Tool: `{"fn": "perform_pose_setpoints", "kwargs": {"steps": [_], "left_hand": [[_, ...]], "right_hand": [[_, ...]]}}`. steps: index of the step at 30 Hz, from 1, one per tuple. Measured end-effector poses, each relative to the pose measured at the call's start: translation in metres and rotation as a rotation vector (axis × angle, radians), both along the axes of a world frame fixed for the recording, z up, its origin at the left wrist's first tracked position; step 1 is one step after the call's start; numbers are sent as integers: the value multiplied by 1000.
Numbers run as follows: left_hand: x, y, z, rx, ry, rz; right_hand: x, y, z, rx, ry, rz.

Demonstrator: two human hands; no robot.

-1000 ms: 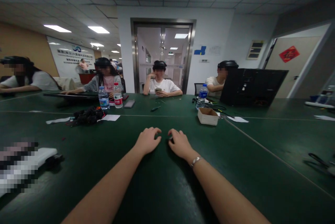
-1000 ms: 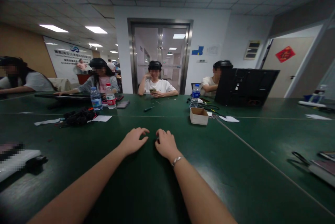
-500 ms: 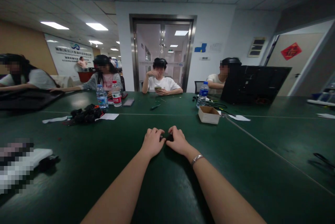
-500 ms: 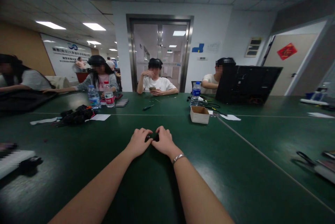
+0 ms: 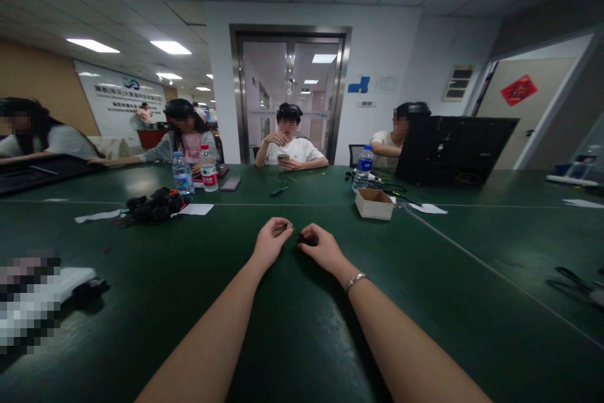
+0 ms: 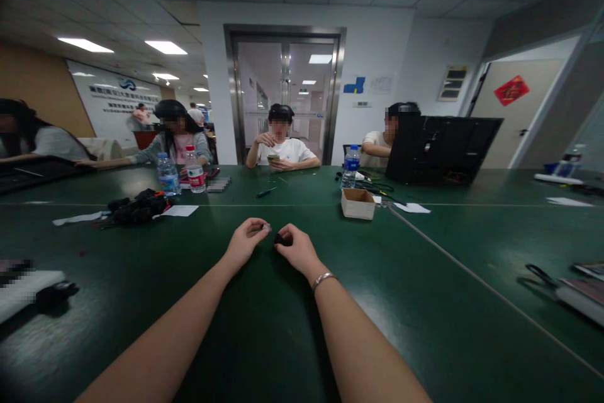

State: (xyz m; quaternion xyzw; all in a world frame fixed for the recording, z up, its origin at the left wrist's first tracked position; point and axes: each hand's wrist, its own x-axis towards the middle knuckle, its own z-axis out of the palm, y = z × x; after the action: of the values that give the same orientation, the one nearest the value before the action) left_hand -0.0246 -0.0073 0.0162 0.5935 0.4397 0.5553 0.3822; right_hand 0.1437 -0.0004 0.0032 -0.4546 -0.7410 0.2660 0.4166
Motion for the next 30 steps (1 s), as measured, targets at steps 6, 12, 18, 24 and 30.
{"fn": "perform_pose_setpoints", "kwargs": {"steps": [6, 12, 18, 24, 30], "left_hand": [[5, 4, -8, -29, -55, -59], [4, 10, -15, -62, -32, -14], [4, 8, -11, -86, -8, -9], [2, 9, -13, -51, 4, -21], [1, 11, -11, -77, -19, -39]], "right_hand": [[-3, 1, -1, 56, -70, -47], [-3, 1, -1, 100, -91, -54], [-2, -2, 3, 118, -157, -49], [-3, -8, 9, 163, -187, -50], [-7, -14, 16, 219, -224, -58]]}}
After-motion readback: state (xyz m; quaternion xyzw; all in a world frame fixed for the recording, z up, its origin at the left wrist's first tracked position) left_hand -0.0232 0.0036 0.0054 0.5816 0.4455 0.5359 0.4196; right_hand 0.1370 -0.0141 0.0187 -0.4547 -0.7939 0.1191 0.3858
